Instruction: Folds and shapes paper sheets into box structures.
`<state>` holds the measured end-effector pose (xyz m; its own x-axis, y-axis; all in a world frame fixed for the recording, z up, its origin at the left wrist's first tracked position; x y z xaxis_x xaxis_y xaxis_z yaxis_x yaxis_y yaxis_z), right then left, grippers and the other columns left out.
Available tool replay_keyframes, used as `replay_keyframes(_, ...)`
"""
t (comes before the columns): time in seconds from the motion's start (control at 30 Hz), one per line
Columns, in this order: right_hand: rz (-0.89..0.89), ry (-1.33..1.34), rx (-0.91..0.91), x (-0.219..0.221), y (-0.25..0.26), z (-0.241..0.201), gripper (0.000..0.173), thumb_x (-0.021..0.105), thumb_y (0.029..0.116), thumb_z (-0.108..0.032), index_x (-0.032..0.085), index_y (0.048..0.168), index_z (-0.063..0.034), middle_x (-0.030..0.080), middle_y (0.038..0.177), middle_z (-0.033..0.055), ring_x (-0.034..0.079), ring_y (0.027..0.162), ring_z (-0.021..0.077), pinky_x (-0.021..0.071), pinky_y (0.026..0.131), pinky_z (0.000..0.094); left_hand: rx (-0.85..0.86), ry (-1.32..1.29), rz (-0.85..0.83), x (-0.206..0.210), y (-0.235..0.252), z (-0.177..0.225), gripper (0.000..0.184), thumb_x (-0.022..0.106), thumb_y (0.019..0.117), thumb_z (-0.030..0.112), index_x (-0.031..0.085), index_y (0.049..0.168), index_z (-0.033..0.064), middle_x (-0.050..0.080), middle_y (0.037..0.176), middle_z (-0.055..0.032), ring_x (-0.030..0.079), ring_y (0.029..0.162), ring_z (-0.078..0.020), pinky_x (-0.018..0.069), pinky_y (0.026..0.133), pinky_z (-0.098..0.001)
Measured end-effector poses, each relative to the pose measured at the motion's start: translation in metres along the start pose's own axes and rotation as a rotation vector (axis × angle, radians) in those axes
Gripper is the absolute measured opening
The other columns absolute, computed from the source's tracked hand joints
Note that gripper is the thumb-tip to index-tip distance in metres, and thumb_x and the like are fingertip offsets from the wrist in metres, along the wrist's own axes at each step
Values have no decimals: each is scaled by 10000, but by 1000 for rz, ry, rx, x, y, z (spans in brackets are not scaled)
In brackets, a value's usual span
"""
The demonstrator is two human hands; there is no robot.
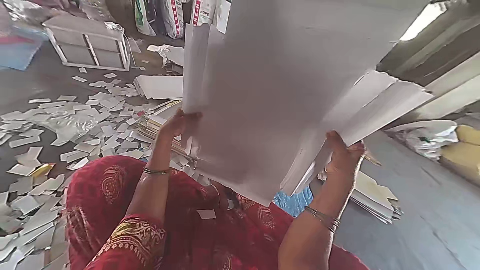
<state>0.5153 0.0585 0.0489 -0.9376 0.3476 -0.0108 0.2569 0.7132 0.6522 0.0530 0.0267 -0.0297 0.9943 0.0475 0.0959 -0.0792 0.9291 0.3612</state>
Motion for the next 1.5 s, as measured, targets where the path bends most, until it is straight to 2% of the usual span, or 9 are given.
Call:
replay_keyframes(0.13,-39,4,59,-7,-4,-1,548,762,894,-161,498,1359,-36,661,1190,15,650,1073,70,560,964,317,-47,33,75,12,-20,17,382,678,964,156,569,1328,123,698,1112,-38,684,926,-129,585,836,-353)
replay_keyframes(0.3,-318,-115,200,-20,-4,40,452,818,846,-135,626,1246,-49,717,1092,58,691,995,135,595,893,386,-60,-3,157,-2,2,4,378,652,969,130,538,1325,73,680,1143,-6,660,998,-69,567,910,-314)
replay_keyframes(0.47,-365,1,277,6,-13,68,859,885,722,-75,415,1435,19,640,1280,113,640,1166,132,554,1014,329,-82,-76,261,-4,17,-5,417,672,963,88,517,1351,72,678,1150,-25,661,1004,-88,569,902,-327)
replay_keyframes(0.67,-379,-107,258,6,-12,92,564,849,789,-126,584,1261,37,714,1124,98,691,1042,119,587,932,320,-96,-57,228,-5,18,-2,401,646,966,56,526,1349,45,671,1175,-51,649,1027,-98,548,929,-335)
replay_keyframes(0.83,-367,-92,325,4,-17,84,765,880,723,-103,495,1372,27,674,1216,118,672,1102,148,586,959,348,-137,-99,200,-6,19,-7,332,660,964,68,574,1284,47,712,1073,-41,686,941,-115,583,862,-348)
replay_keyframes(0.97,-261,-134,263,5,-16,81,651,825,797,-98,517,1351,47,672,1201,134,668,1079,119,574,947,312,-221,-12,121,-6,14,-2,367,669,957,70,558,1306,36,682,1119,-74,654,983,-135,551,892,-359)
replay_keyframes(1.1,-229,-102,278,0,-19,87,612,780,840,-123,503,1362,38,668,1200,119,667,1070,111,575,938,303,-300,35,52,-3,16,4,444,681,977,202,538,1379,79,693,1151,-101,685,983,-177,581,871,-395)
replay_keyframes(1.27,-203,-106,288,-16,-19,77,696,799,839,-146,441,1405,43,649,1225,124,666,1076,122,580,942,325,-230,-16,78,7,1,19,399,697,944,218,571,1310,117,713,1077,-52,707,899,-150,605,810,-373)
replay_keyframes(1.5,-247,-205,282,-29,-16,66,740,840,799,-190,471,1403,27,643,1253,111,649,1100,94,562,958,303,-64,38,230,23,-25,70,470,716,932,85,524,1361,98,660,1193,-67,662,1002,-141,565,871,-328)
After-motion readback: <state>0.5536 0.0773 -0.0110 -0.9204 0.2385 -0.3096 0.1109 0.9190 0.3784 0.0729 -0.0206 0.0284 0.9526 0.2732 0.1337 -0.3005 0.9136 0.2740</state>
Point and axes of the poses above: each hand's wrist, its own y-axis towards the middle knuckle, its own x-axis out of the palm, z = x × y, the point moved 2 cm from there along y, towards the middle knuckle
